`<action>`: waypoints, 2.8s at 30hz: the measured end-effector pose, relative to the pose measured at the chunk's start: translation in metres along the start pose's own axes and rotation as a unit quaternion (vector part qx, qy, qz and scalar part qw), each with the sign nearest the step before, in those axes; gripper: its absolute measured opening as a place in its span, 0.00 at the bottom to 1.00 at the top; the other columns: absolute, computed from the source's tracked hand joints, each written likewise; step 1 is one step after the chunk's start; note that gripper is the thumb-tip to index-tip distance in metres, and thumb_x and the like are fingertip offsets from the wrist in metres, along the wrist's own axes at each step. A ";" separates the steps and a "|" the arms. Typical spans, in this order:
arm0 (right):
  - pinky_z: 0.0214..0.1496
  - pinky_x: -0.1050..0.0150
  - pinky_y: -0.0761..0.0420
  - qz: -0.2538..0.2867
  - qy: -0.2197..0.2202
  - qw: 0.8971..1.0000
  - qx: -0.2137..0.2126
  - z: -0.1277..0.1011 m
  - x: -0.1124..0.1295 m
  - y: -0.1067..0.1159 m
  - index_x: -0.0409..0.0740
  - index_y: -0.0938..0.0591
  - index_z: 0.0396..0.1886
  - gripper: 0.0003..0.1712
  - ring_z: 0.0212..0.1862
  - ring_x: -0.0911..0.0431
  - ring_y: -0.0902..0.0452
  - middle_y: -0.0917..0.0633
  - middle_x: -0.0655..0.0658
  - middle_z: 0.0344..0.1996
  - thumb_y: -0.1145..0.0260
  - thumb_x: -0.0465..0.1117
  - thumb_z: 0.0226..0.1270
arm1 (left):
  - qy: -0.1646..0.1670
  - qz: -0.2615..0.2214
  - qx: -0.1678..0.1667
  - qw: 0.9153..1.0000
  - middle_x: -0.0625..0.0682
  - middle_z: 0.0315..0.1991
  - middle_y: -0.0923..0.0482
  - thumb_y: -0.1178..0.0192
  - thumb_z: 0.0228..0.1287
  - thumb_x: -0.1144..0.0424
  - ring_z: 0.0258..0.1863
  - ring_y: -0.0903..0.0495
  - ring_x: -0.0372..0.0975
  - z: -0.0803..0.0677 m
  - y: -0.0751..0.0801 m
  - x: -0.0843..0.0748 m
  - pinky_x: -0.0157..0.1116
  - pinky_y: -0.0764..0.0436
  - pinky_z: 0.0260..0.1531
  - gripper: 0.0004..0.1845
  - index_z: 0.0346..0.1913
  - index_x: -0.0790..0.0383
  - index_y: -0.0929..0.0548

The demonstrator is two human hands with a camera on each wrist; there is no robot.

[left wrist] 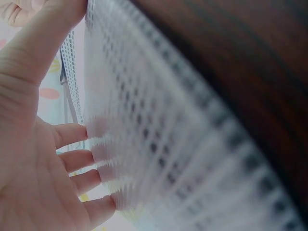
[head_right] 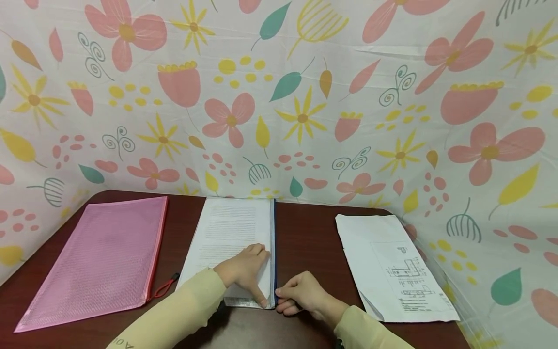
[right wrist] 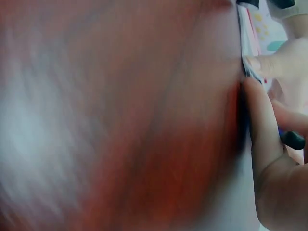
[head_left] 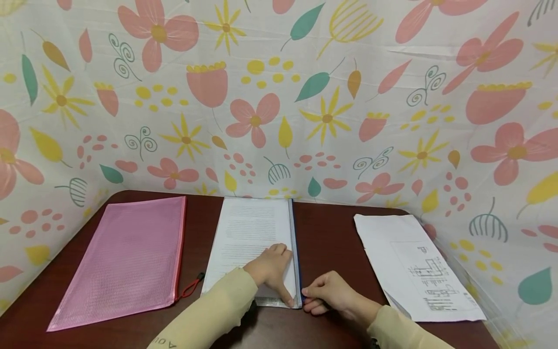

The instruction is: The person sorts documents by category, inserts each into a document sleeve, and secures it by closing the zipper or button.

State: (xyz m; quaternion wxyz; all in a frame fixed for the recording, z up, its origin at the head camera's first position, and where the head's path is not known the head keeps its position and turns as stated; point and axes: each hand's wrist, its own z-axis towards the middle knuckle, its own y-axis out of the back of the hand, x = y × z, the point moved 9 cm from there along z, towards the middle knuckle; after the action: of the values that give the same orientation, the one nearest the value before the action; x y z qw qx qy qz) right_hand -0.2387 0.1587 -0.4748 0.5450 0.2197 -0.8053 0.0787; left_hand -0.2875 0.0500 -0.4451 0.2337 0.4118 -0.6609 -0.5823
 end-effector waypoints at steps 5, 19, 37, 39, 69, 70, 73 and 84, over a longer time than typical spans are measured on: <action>0.28 0.63 0.16 0.029 0.002 0.999 -0.032 0.000 -0.002 0.001 0.24 0.19 0.37 0.16 0.24 0.58 0.16 0.15 0.45 0.20 0.34 0.37 0.61 | 0.002 -0.003 0.001 1.000 0.55 0.67 0.40 0.28 0.22 0.27 0.69 0.42 0.47 -0.001 0.000 0.000 0.46 0.37 0.68 0.68 0.69 0.61 0.40; 0.28 0.63 0.16 0.034 0.016 0.995 -0.092 0.004 0.003 0.006 0.21 0.19 0.40 0.17 0.23 0.59 0.17 0.15 0.45 0.20 0.35 0.36 0.63 | 0.001 -0.003 0.008 1.000 0.55 0.68 0.42 0.28 0.22 0.27 0.70 0.44 0.47 -0.001 -0.001 0.001 0.46 0.38 0.69 0.68 0.70 0.60 0.42; 0.29 0.61 0.15 0.038 0.024 0.989 -0.140 0.011 0.010 0.012 0.21 0.20 0.40 0.17 0.24 0.59 0.18 0.15 0.44 0.21 0.35 0.35 0.62 | -0.003 0.002 0.000 1.000 0.54 0.67 0.41 0.29 0.21 0.26 0.70 0.43 0.47 0.000 -0.003 0.002 0.46 0.37 0.68 0.68 0.70 0.59 0.40; 0.30 0.61 0.15 0.039 0.025 0.988 -0.144 0.011 0.010 0.012 0.21 0.20 0.40 0.16 0.24 0.59 0.18 0.15 0.45 0.21 0.35 0.35 0.62 | -0.003 0.003 0.000 1.000 0.54 0.67 0.41 0.29 0.21 0.26 0.70 0.43 0.47 0.000 -0.002 0.002 0.46 0.37 0.68 0.68 0.70 0.59 0.40; 0.30 0.62 0.15 0.050 0.028 0.978 -0.200 0.029 0.013 0.025 0.23 0.18 0.39 0.14 0.23 0.58 0.17 0.16 0.43 0.20 0.35 0.34 0.61 | -0.006 0.012 -0.001 1.000 0.54 0.68 0.41 0.30 0.22 0.25 0.70 0.42 0.47 0.001 -0.003 0.002 0.45 0.36 0.67 0.68 0.70 0.60 0.40; 0.30 0.62 0.15 0.051 0.029 0.978 -0.201 0.030 0.013 0.026 0.23 0.18 0.39 0.14 0.23 0.57 0.17 0.16 0.43 0.20 0.35 0.34 0.61 | -0.006 0.012 0.000 1.000 0.54 0.68 0.41 0.30 0.22 0.25 0.70 0.42 0.47 0.001 -0.003 0.002 0.45 0.36 0.68 0.68 0.70 0.60 0.40; 0.29 0.61 0.15 0.055 0.030 0.976 -0.211 0.032 0.013 0.028 0.23 0.18 0.39 0.14 0.23 0.57 0.17 0.16 0.42 0.20 0.35 0.34 0.61 | -0.006 0.010 0.001 1.000 0.55 0.68 0.41 0.30 0.22 0.25 0.70 0.42 0.47 0.001 -0.003 0.002 0.45 0.37 0.68 0.68 0.70 0.59 0.40; 0.29 0.61 0.15 0.062 0.028 0.971 -0.230 0.038 0.016 0.032 0.23 0.18 0.39 0.14 0.22 0.56 0.17 0.16 0.41 0.20 0.34 0.34 0.61 | -0.006 0.008 0.002 1.000 0.55 0.69 0.42 0.30 0.23 0.25 0.70 0.43 0.47 0.000 -0.003 0.002 0.44 0.37 0.68 0.68 0.71 0.59 0.41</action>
State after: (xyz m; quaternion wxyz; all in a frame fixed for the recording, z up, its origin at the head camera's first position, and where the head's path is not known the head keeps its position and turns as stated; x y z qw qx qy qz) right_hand -0.2901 0.1693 -0.4710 0.5971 0.0358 -0.7985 -0.0686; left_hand -0.2884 0.0484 -0.4486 0.2336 0.4030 -0.6667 -0.5818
